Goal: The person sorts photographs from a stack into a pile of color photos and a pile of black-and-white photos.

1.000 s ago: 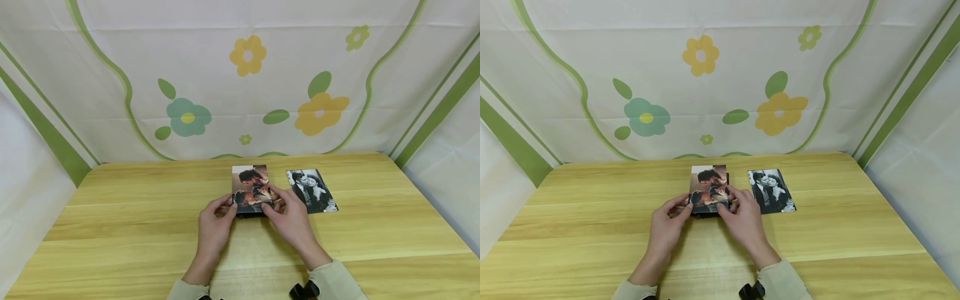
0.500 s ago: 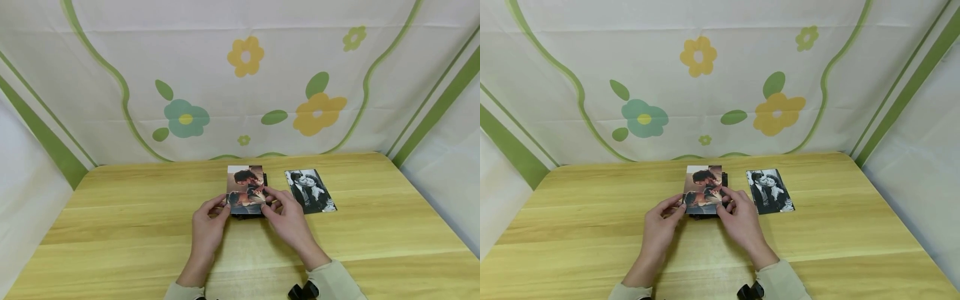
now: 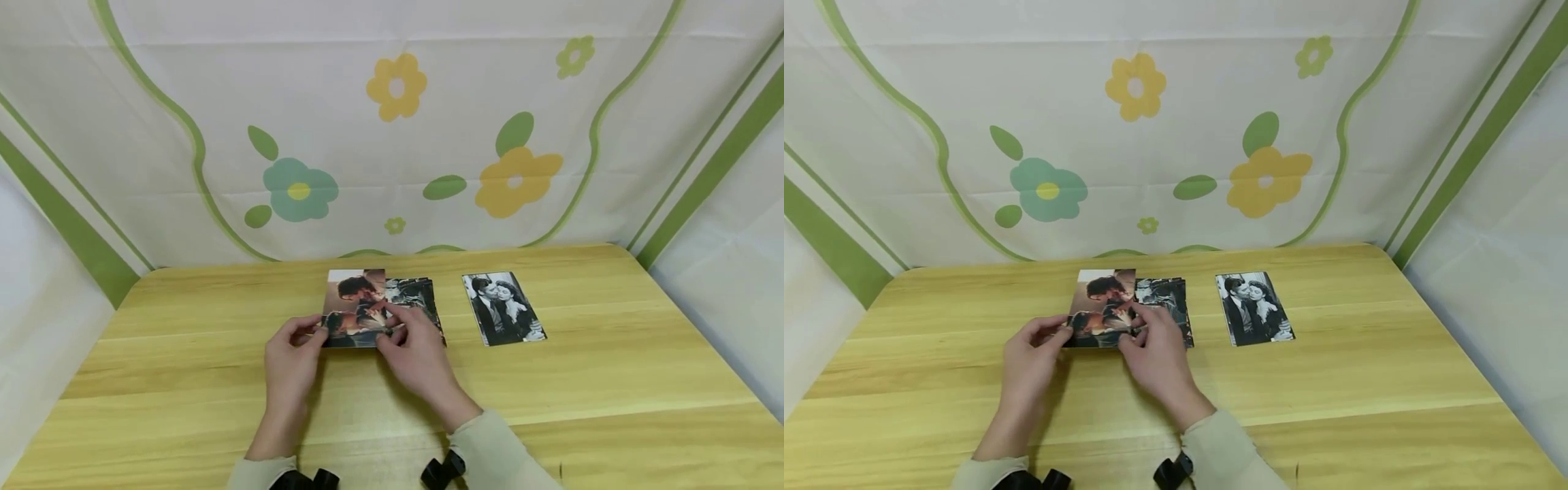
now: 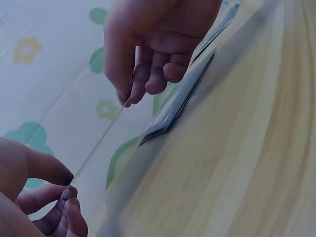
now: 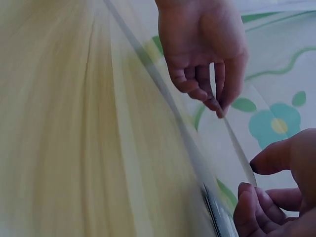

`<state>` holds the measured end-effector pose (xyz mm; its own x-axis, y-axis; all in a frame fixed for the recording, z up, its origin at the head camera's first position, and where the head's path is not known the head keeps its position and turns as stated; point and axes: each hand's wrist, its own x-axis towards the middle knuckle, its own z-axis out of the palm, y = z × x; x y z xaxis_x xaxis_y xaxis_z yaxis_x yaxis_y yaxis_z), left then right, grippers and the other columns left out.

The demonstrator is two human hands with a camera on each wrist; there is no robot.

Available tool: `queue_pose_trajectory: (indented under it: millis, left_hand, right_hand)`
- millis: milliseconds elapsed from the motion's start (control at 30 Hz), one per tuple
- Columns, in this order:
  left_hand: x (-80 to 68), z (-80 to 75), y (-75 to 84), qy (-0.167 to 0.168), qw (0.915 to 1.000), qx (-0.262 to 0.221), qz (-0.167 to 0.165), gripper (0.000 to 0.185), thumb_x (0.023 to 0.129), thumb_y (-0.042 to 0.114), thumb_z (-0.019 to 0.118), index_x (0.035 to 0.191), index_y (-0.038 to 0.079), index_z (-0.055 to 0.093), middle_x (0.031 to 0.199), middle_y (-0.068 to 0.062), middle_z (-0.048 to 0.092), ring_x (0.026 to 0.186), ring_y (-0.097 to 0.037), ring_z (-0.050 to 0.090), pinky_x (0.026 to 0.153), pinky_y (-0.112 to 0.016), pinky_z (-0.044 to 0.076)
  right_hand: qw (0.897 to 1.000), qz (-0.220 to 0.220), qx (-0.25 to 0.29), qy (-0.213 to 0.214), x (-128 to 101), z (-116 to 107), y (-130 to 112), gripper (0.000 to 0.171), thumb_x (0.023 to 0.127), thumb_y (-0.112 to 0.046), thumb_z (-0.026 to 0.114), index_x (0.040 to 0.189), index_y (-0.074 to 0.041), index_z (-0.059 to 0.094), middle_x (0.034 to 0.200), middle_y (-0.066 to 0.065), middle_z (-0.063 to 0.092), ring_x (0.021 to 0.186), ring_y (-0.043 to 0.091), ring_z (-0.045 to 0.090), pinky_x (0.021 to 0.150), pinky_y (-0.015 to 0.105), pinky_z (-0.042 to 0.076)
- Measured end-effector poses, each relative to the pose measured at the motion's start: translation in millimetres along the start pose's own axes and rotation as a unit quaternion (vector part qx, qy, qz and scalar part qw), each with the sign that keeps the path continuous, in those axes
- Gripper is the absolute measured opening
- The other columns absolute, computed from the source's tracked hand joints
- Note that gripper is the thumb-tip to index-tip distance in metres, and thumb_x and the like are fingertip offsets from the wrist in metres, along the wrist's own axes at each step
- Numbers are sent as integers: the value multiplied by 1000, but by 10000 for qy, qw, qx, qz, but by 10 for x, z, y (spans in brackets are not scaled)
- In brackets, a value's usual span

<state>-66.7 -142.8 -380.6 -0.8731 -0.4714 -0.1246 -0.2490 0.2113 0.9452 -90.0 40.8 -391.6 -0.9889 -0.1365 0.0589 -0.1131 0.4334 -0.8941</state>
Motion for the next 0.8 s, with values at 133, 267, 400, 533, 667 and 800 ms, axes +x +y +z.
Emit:
queue_pose_trajectory:
  millis: [133,267,400,533,667,800]
  left_hand:
    - [84,-174,-40,282,9994,181,-83,24,98,8,72,121,4,78,108,-8,69,92,-15,59,67,-18,49]
    - [143,-321,-86,536,9980,311,-110,25,97,8,72,121,4,78,102,-3,68,84,-8,60,65,-18,49]
    - [190,-404,-138,574,9976,337,-192,27,97,7,71,123,1,76,103,-3,67,81,-3,60,65,-17,50]
    - [223,-443,-166,605,9971,412,-189,28,97,6,71,124,0,76,104,-5,68,82,-4,59,65,-15,51]
    - [246,-468,-177,620,9965,543,-152,27,97,6,71,122,0,76,105,-6,69,84,-7,59,65,-16,50]
    - [267,-483,-202,578,9948,838,-44,26,96,7,71,121,0,77,106,-11,72,84,-10,59,65,-19,48]
  right_hand:
    - [9996,86,42,-263,38,214,-135,61,92,-5,75,151,-6,60,113,6,64,79,8,59,69,19,52]
    - [9981,274,174,-528,67,393,-229,63,92,-5,74,154,-8,58,117,6,62,78,8,61,69,21,54]
    - [9971,401,145,-636,94,519,-266,64,92,-5,74,154,-6,57,118,6,61,75,7,59,67,22,53]
    - [9971,459,13,-612,112,598,-275,63,91,-5,75,152,-4,58,116,5,62,73,8,57,67,22,51]
    - [9975,410,-206,-537,119,640,-287,61,90,-7,75,149,-3,61,111,3,62,79,10,55,75,26,51]
    - [9970,379,-480,-481,123,672,-301,61,88,-8,75,147,-3,63,108,2,62,87,13,54,80,30,51]
